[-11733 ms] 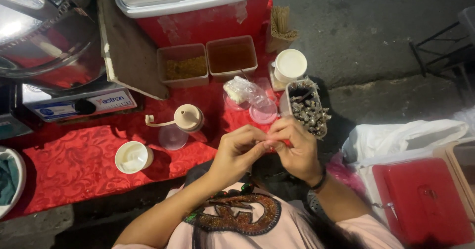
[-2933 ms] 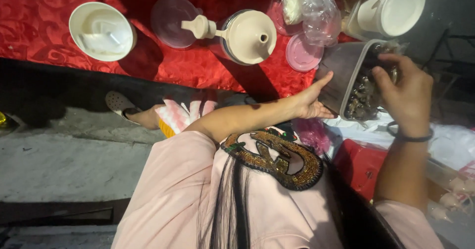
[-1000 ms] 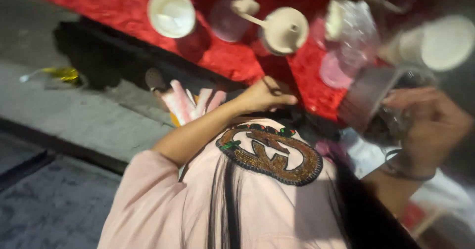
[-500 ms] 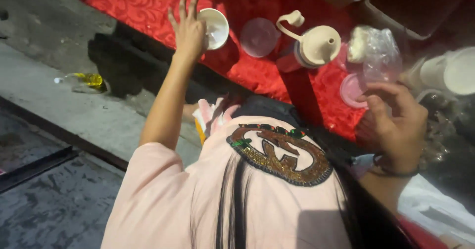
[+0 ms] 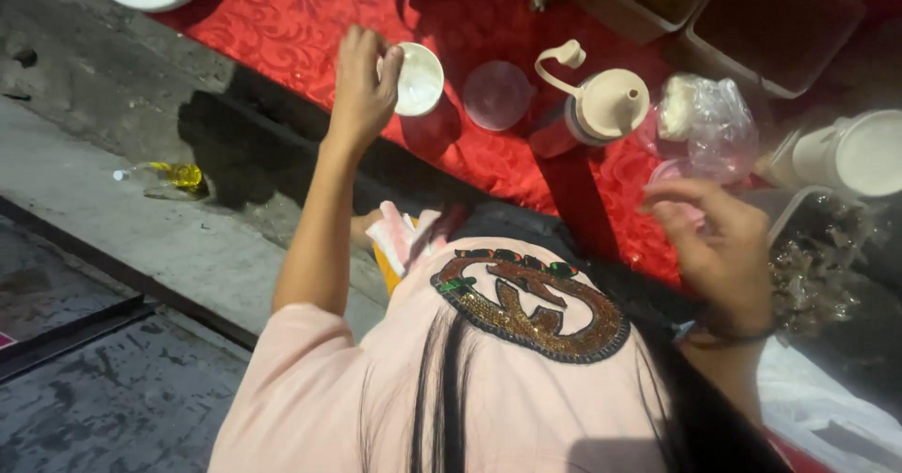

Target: The person prepares small plastic pouches of dark sauce at a street food stall. They place portions of sauce into the bags, add small dark round items from a container using a small scoop, and then tie each bag closed with a knot or by using a thin tie.

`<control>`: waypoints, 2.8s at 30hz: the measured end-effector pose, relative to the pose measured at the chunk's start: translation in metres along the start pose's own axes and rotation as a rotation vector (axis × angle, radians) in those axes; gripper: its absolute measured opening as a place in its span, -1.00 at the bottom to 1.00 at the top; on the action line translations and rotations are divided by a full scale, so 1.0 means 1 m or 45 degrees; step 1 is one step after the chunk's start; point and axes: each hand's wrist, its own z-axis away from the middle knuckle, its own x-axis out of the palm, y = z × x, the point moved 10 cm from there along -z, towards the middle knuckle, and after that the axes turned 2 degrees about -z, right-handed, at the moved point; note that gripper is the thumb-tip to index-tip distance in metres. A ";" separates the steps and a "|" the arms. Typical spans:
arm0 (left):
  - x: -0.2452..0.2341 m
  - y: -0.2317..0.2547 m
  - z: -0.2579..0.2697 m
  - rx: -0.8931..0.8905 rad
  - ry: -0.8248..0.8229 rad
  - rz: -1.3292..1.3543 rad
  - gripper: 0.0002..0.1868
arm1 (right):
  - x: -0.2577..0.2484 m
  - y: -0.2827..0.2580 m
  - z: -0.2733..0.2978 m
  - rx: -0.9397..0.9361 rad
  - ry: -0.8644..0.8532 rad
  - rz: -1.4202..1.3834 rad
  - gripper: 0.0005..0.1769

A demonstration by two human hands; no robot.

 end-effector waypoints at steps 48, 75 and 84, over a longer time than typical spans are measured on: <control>0.026 0.253 0.039 0.028 -0.744 0.751 -0.04 | 0.035 -0.062 -0.028 -0.357 -0.027 -0.350 -0.92; -0.013 0.278 -0.010 0.800 0.038 -0.317 -0.92 | -0.004 0.031 -0.011 -0.251 0.644 -0.371 -0.85; 0.010 0.293 -0.017 1.030 -0.062 -0.613 -0.90 | -0.014 0.058 0.002 -0.184 0.638 -0.396 -0.82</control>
